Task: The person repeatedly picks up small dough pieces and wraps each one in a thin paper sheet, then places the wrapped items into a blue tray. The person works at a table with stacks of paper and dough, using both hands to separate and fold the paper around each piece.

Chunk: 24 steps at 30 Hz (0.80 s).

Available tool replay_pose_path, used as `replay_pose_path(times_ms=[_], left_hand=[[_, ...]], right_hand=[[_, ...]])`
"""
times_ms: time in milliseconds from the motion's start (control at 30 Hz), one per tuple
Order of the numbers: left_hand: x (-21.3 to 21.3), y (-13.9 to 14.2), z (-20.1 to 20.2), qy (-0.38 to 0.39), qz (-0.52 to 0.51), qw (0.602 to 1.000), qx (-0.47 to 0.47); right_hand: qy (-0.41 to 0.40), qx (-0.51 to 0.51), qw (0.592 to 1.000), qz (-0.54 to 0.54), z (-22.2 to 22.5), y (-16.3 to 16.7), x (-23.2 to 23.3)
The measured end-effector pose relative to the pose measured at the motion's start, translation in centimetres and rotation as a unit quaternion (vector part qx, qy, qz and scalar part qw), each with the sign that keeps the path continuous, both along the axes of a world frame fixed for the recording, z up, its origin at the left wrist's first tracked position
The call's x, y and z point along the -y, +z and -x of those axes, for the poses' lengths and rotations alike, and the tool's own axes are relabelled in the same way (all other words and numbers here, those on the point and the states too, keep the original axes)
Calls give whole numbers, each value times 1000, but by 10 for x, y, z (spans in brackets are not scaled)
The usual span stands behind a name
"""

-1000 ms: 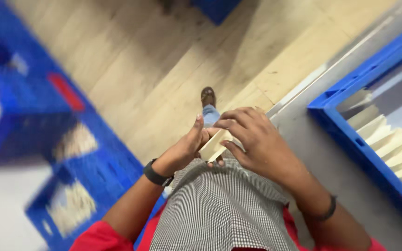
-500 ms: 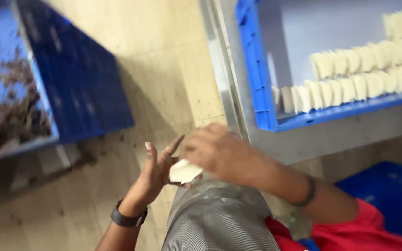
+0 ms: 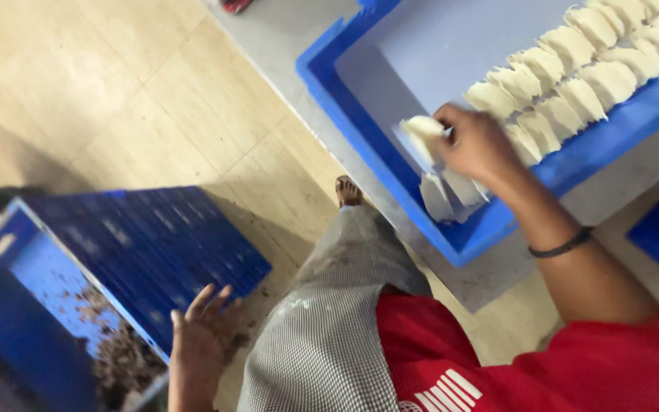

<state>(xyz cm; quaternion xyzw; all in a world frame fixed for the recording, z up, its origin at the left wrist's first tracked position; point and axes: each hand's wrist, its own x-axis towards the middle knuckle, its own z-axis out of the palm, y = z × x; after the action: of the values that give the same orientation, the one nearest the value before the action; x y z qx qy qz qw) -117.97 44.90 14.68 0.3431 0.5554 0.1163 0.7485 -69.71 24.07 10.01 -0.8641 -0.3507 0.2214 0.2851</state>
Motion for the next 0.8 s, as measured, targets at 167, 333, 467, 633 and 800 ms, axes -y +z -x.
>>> replay_pose_path(times_ms=[167,333,467,633,800], left_hand=[[-68,0,-61,-18,-27,999,2],[-126,11,-155,-197,-103,975,21],[-158,17,-229,-293,-92,950,58],[-211,9,-300,-452,-77,886,71],[-288,-17,-366,-553,-59,818,148]], right_hand=[[66,-16,998,20,12,-45,-26],[71,-36,984,160,26,-54,-41],[85,-15,979,187,33,-51,-35],[50,-65,955,286,30,-36,-46],[-77,137,948,278,14,25,-92]])
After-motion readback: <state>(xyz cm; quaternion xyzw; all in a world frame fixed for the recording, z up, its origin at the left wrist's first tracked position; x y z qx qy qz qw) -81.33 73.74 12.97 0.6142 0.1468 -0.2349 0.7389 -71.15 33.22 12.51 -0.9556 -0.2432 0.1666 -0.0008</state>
